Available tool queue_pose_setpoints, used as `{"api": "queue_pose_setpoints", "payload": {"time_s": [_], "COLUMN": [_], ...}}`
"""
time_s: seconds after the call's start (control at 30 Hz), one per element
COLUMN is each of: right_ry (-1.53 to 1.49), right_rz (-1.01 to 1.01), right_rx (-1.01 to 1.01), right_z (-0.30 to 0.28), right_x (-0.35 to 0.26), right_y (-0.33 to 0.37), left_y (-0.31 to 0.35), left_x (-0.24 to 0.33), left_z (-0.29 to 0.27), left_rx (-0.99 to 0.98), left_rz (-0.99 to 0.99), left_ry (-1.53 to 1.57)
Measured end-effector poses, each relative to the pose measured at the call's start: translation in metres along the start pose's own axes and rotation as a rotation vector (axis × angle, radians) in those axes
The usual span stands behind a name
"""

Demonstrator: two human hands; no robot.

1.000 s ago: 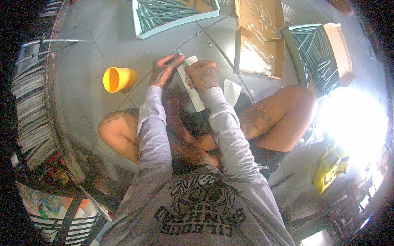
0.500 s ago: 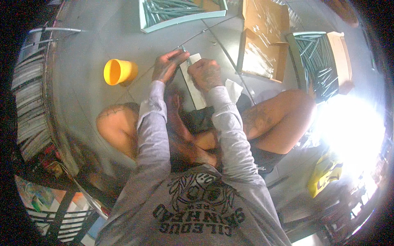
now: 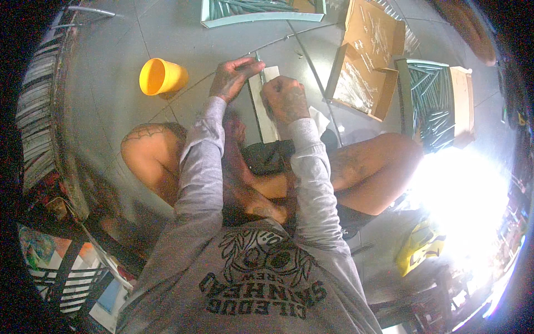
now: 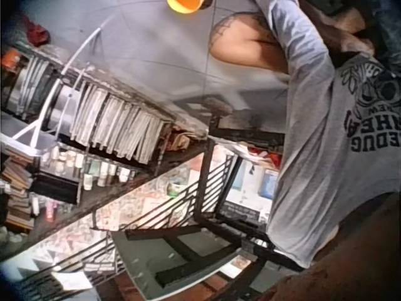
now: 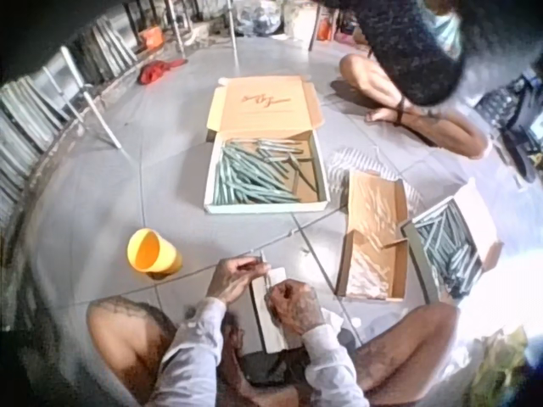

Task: The person assembles small components by hand while sitting on the floor. They pick up a thin metal needle and carefully fit a small plastic piece onto it, then place the assembled item aside.

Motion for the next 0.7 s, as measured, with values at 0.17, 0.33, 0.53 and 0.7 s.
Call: {"api": "queue_pose_setpoints", "payload": {"time_s": [0.17,0.33,0.53,0.7], "right_ry": [-0.100,-0.048,0.038,-0.004], "right_rz": [0.001,0.024,0.016,0.023], "right_rx": [-0.093,-0.046,0.002,-0.038], "right_z": [-0.0004,-0.0004,0.0006,-0.0040], "right_x": [0.0011,0.0000,0.0009,-0.0023], "right_y": [0.0009,0.0009,0.0007,0.0056], "left_y": [-0.0017,-0.0012,-0.0018,-0.0031], "left_x": [-0.0036,-0.0033,-0.0044,-0.0078], "left_z": [-0.0002,0.0003,0.0003,-0.0002], "left_rx": [0.017,0.012,0.015,0.002], "left_rz": [0.012,0.020,0.002,0.023], "left_ry": [-0.034,-0.022,-0.038,-0.016]}}
Point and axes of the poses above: each hand's wrist, its own y-axis away from the middle knuckle, its own z-axis out of the palm, x = y × z, the point moved 2 cm from there along -y, towards the middle knuckle, and after that the axes turned 15 degrees about y, right-handed, at the moved point
